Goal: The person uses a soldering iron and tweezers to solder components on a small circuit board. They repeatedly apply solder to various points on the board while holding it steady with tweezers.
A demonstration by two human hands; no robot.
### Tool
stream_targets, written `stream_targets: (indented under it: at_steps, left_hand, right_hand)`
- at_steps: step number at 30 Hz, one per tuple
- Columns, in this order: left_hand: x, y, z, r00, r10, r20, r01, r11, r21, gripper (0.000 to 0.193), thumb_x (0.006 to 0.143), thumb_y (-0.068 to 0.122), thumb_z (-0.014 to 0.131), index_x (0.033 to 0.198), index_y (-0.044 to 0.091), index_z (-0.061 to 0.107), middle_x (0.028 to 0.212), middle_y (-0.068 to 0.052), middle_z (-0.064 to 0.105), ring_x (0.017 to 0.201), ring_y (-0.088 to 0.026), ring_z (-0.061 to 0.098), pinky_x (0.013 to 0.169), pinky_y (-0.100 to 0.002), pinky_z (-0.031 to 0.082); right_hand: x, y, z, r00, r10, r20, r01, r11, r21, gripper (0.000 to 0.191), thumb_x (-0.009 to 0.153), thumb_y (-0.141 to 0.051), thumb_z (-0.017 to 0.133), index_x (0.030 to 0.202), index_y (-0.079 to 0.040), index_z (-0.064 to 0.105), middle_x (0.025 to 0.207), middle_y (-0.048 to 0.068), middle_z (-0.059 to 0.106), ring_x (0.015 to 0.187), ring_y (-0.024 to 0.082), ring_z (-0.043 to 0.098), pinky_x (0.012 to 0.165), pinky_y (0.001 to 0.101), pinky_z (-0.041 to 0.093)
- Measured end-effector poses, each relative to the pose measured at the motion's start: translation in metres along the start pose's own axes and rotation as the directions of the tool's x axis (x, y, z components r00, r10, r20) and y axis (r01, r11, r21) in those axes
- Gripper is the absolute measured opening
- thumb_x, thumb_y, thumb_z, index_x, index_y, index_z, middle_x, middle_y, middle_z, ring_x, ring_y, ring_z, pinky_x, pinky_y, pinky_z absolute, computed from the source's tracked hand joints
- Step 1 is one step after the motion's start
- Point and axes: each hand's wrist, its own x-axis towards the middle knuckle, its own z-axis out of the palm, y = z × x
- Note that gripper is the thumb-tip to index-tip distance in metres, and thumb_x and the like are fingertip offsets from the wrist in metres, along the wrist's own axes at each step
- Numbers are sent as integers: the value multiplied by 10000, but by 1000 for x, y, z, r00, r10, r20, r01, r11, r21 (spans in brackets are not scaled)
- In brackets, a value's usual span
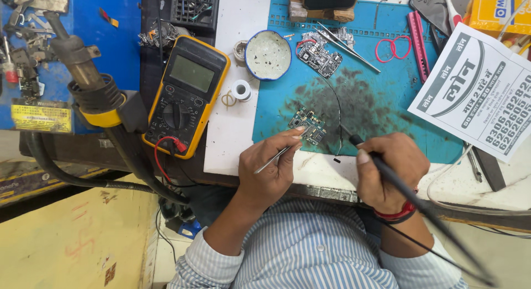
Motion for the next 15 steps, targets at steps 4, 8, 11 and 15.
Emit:
stream_targets:
  at_steps: [4,8,11,15]
  left_hand:
    - [2,-3,0,1000,2,-1,-2,1000,10,158,997,35,709,1109,61,600,1154,-101,764,973,-249,791,796,-308,634]
    - [3,-5,-1,1000,8,-11,-8,1000,14,172,989,29,713,1119,57,603,1145,-102,760,991,-260,789,817,-317,637]
    - [3,-6,-1,1000,2,-7,-2,1000,18,176,982,27,718,1114,57,606,1141,-104,764,972,-253,790,801,-314,633]
    - [3,-7,-1,1000,-8,-2,8,1000,12,174,978,28,719,1112,56,613,1134,-104,767,960,-244,792,793,-310,632]
  right_hand:
    - [-12,6,3,990,113,-81,-108,992,72,126,1044,-101,652,1079,20,651,850,128,660,683,185,613,649,280,455]
    - [-22,13,5,985,139,-101,-131,988,77,185,1082,-162,660,1127,15,635,849,109,680,720,160,640,687,263,482]
    - [-25,13,-1,976,203,-81,-202,979,15,174,1093,-155,654,1109,18,649,821,104,679,703,159,654,682,255,486]
    - [-20,4,-13,950,313,-17,-313,950,-7,175,1117,-141,662,1090,32,649,806,80,701,716,144,690,700,243,513]
